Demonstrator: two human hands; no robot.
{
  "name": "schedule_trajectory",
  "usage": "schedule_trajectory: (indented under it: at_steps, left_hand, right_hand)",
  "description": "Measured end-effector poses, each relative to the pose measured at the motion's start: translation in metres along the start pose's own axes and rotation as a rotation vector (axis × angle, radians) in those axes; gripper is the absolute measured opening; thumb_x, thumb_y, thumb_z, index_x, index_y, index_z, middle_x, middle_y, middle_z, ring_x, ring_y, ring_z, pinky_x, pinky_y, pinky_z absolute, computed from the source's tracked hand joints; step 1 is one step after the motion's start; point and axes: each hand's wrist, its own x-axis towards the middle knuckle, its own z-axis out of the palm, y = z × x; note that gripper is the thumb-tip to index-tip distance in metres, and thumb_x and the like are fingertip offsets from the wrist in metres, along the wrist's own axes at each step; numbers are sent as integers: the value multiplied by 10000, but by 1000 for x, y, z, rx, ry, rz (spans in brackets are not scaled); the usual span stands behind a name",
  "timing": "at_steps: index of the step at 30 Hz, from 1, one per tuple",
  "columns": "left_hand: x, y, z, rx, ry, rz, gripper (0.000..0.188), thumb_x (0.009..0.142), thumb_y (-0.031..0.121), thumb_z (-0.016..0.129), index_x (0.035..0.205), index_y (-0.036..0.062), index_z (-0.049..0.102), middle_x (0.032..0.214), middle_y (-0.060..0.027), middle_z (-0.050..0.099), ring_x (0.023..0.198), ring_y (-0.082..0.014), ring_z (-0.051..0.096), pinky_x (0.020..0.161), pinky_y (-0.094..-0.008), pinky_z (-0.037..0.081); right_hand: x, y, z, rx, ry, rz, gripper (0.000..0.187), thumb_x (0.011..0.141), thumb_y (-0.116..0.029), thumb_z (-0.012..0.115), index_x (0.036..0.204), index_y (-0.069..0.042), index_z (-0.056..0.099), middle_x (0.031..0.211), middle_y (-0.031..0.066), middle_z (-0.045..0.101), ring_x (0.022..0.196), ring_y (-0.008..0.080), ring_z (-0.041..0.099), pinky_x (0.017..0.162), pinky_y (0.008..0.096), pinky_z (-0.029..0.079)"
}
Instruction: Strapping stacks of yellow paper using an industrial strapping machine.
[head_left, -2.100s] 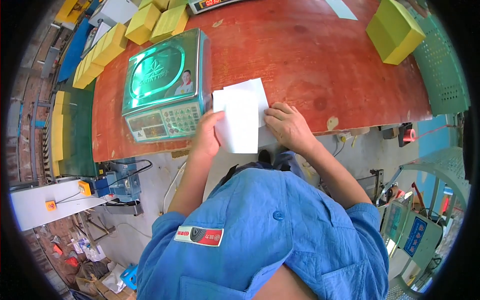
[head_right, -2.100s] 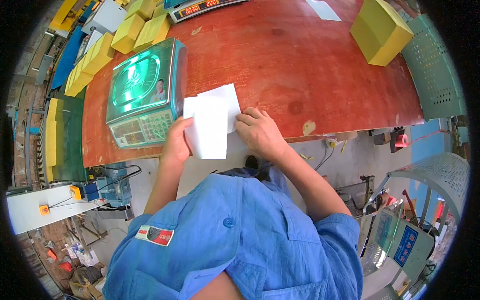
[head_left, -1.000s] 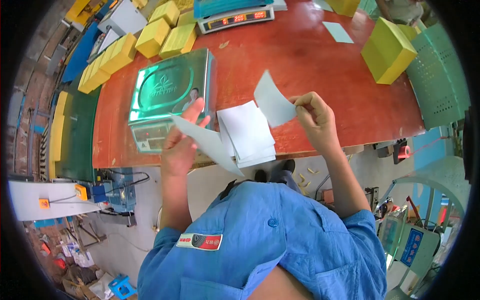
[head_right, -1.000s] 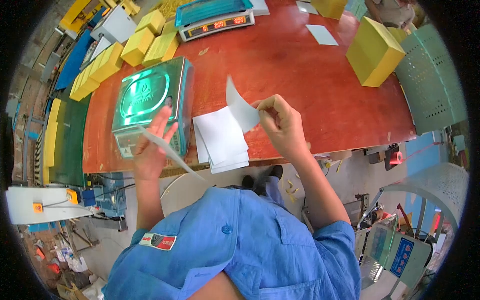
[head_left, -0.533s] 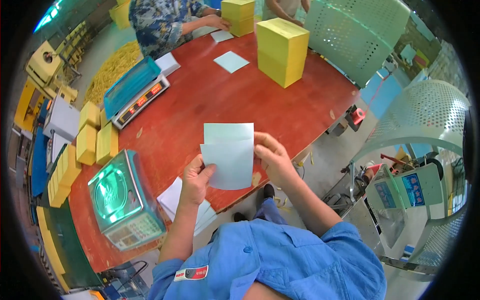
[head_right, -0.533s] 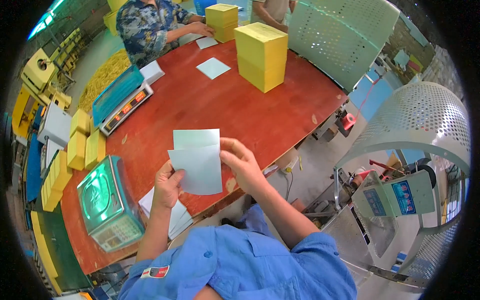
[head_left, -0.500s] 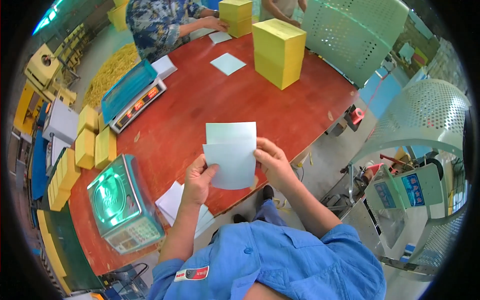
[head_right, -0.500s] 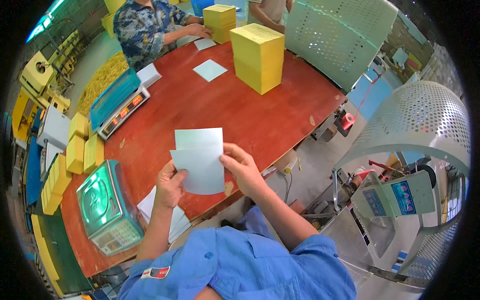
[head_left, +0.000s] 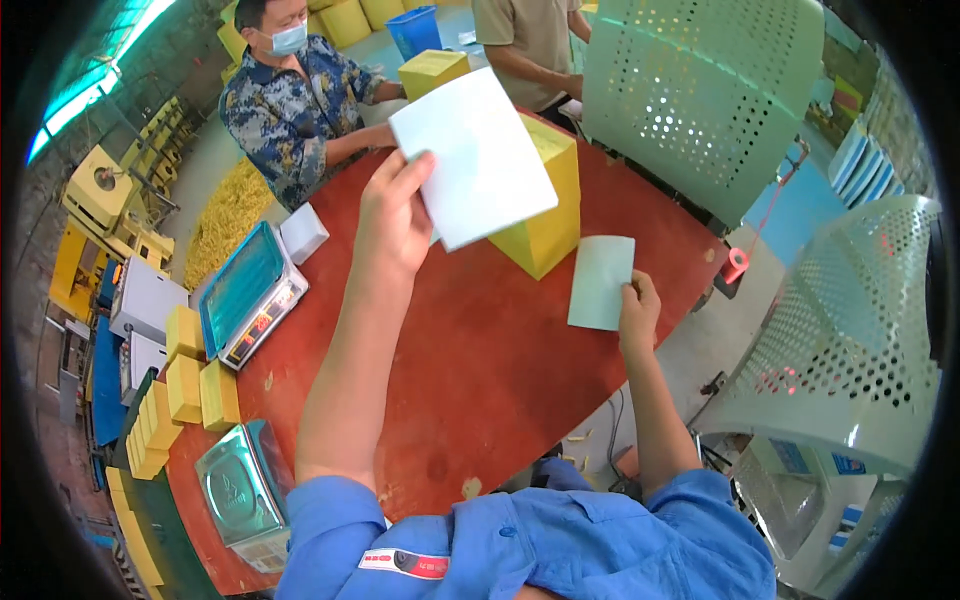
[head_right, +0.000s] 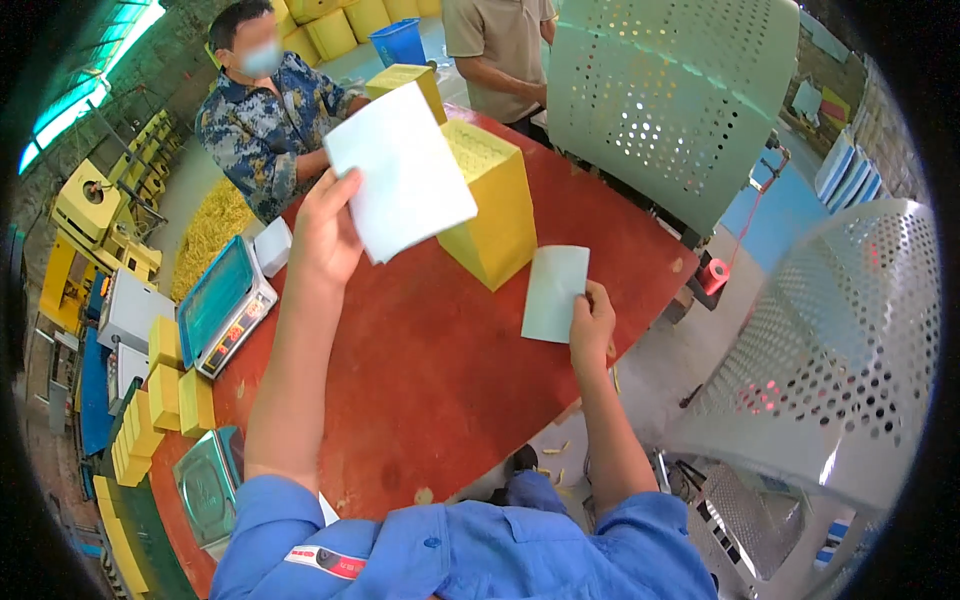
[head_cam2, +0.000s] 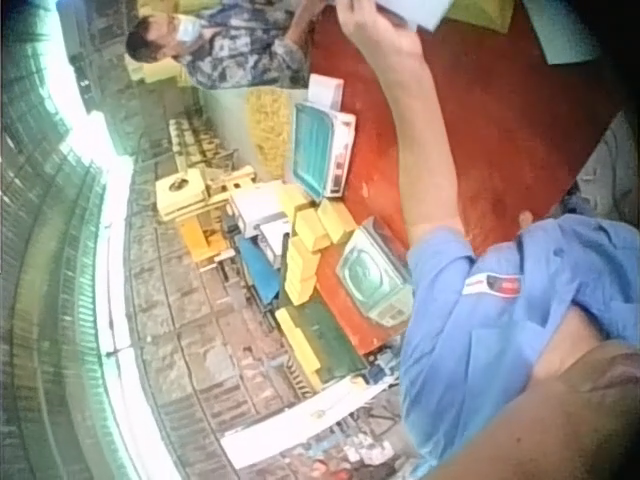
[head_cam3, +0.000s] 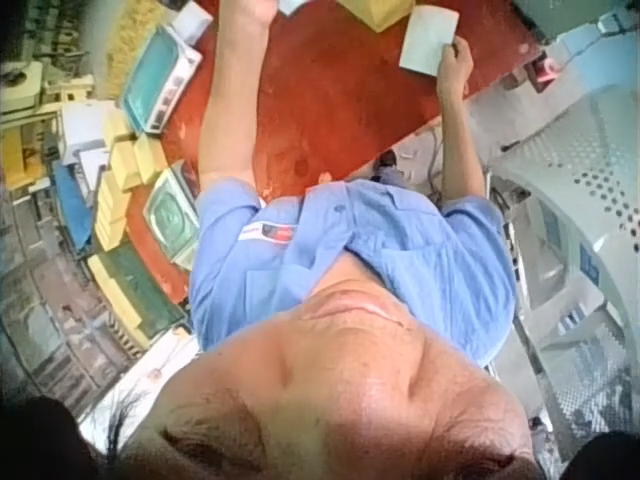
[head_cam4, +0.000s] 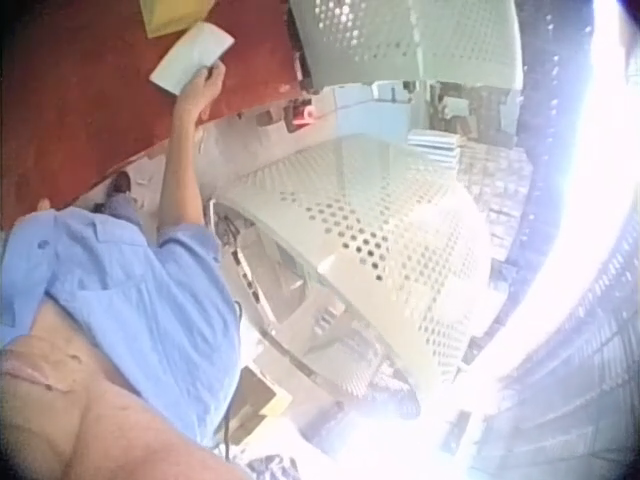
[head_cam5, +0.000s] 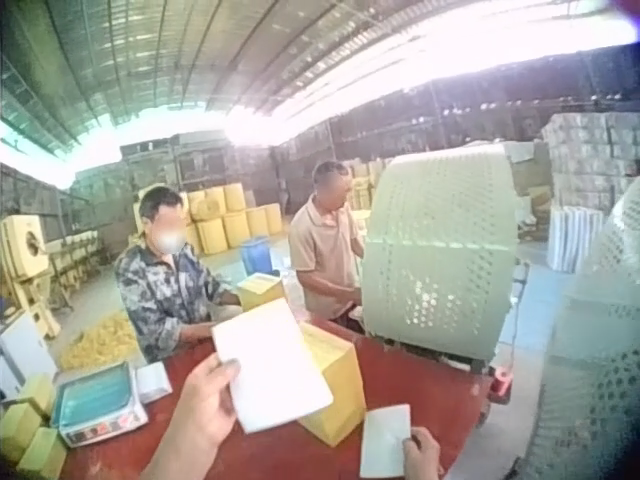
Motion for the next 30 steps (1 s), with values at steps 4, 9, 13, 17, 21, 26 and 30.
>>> schedule_trajectory:
  at_steps: [4,9,13,17,21,26,30]
  left_hand:
    - [89,-40,-11,132,213,52,390,860,-23,626,1225,-9,489,1100,-118,624,995,-212,630,837,-345,536]
    - [122,-84,-18,784,399,163,743,822,-79,594,1485,2,269,1097,-161,631,970,-232,641,841,-319,517]
    - [113,-85,-11,1311,408,234,631,796,57,621,1394,9,424,1113,-210,654,1024,-307,643,871,-380,506]
    - [114,-87,-13,1493,379,179,507,808,174,599,1287,13,555,1124,-240,661,1049,-373,639,882,-434,503]
    - [115,-78,-14,1635,314,117,485,844,219,588,1288,27,560,1080,-244,674,1000,-386,654,860,-454,515]
    - [103,-51,5,1875,272,65,427,862,255,613,1241,60,605,1048,-230,685,953,-384,663,817,-453,519]
    - [101,-46,20,1867,29,396,456,899,327,601,1278,73,584,1181,-233,629,1096,-386,597,896,-470,482]
  right_hand:
    - [32,13,-4,577,67,217,233,922,-29,465,1115,-2,593,991,64,627,902,143,595,810,295,495]
    - [82,20,27,1247,37,354,289,947,-85,467,1220,-49,554,1164,64,640,1065,218,625,943,365,512]
    - [125,-5,56,1303,-12,450,237,940,-103,495,1158,-48,571,1093,42,659,1034,204,630,910,375,522]
    - [180,22,78,1358,-150,491,208,938,-119,484,1096,-21,576,1046,75,665,1020,236,631,920,388,507]
    - [216,52,109,1257,-311,506,257,889,-169,483,1043,14,578,1084,134,650,1046,299,610,975,441,460]
    - [242,60,139,1147,-611,548,370,857,-196,500,1131,39,579,1124,171,647,1025,335,613,957,442,467]
    - [216,14,171,880,-628,630,293,855,-187,503,1037,14,615,1021,144,670,924,276,639,841,384,505]
